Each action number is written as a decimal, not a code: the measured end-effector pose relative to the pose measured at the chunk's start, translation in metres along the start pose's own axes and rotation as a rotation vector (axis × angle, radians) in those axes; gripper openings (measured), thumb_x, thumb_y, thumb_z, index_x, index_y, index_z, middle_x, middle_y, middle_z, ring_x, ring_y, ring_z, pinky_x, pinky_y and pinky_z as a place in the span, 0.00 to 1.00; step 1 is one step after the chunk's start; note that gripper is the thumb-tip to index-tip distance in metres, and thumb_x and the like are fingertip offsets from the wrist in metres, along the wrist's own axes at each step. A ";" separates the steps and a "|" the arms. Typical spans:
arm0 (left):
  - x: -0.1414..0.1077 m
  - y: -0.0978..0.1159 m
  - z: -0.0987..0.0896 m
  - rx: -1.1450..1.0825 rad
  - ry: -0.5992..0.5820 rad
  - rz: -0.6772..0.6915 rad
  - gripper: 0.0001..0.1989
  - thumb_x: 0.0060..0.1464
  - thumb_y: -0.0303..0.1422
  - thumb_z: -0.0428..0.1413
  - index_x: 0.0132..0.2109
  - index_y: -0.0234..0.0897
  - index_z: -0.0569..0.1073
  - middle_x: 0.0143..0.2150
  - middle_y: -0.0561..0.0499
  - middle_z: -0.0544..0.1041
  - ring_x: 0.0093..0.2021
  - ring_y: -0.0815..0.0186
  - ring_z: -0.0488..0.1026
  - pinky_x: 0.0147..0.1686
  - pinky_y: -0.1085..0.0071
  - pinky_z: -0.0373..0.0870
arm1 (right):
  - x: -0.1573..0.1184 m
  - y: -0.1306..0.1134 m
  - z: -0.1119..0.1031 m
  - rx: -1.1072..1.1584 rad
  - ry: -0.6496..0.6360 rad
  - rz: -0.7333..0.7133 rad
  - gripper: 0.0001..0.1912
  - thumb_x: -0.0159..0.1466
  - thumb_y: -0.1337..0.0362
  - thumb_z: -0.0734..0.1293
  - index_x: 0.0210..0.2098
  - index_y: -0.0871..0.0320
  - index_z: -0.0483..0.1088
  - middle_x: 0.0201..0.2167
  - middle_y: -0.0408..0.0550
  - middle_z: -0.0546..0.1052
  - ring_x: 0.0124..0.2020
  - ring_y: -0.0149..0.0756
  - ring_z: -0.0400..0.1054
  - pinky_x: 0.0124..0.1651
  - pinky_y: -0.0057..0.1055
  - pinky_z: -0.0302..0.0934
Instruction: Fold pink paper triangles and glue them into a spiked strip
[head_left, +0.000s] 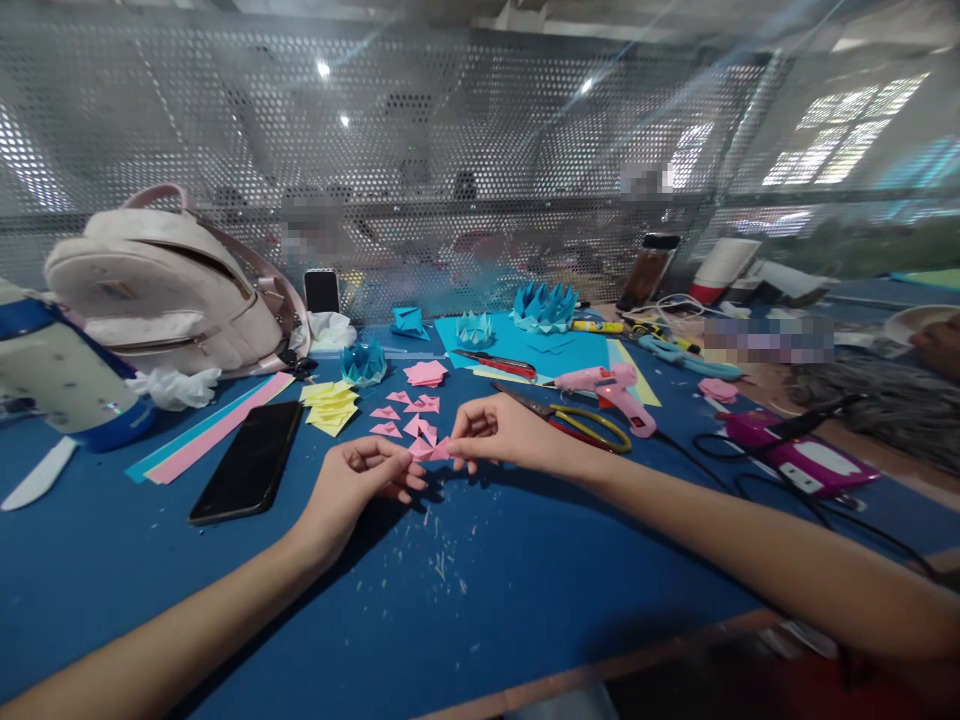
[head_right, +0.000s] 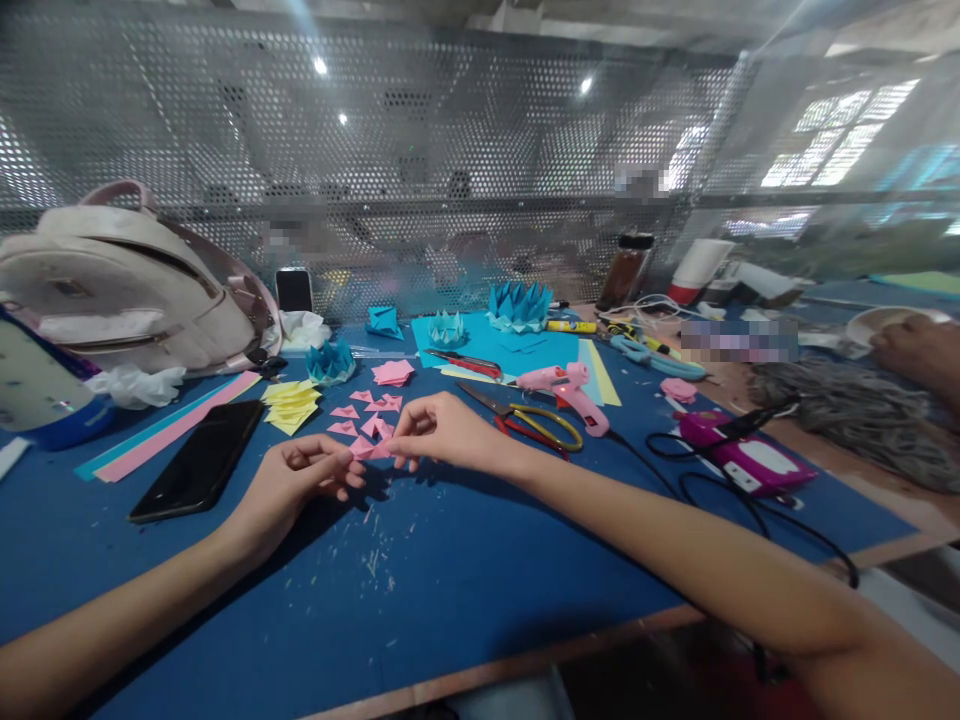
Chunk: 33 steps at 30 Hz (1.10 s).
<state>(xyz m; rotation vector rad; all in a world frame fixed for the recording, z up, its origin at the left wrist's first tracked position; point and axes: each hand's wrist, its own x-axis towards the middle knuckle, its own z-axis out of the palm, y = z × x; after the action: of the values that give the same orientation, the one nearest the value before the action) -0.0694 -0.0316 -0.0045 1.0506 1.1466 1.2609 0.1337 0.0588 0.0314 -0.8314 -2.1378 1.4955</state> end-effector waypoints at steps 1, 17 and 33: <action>0.000 0.000 0.000 0.000 -0.001 0.000 0.12 0.48 0.38 0.67 0.31 0.32 0.78 0.29 0.46 0.82 0.29 0.65 0.80 0.28 0.75 0.75 | 0.000 0.000 0.000 0.004 -0.007 0.001 0.13 0.57 0.56 0.73 0.28 0.60 0.72 0.21 0.44 0.77 0.22 0.27 0.71 0.24 0.23 0.61; -0.001 0.001 0.005 0.017 -0.044 0.022 0.11 0.49 0.36 0.67 0.34 0.32 0.77 0.28 0.49 0.80 0.27 0.66 0.79 0.26 0.75 0.76 | -0.001 0.006 0.007 0.033 0.012 -0.088 0.13 0.58 0.56 0.73 0.30 0.60 0.72 0.25 0.45 0.77 0.26 0.30 0.72 0.29 0.26 0.66; -0.001 0.001 0.005 0.012 0.013 0.027 0.15 0.49 0.39 0.67 0.28 0.31 0.75 0.25 0.49 0.80 0.23 0.70 0.76 0.24 0.77 0.74 | -0.006 0.002 0.016 0.024 0.037 -0.095 0.13 0.58 0.56 0.73 0.29 0.60 0.70 0.26 0.45 0.77 0.25 0.30 0.72 0.30 0.27 0.66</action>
<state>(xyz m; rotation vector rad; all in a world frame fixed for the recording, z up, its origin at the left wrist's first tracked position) -0.0641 -0.0326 -0.0031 1.0711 1.1542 1.2855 0.1290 0.0444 0.0239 -0.7327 -2.0978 1.4445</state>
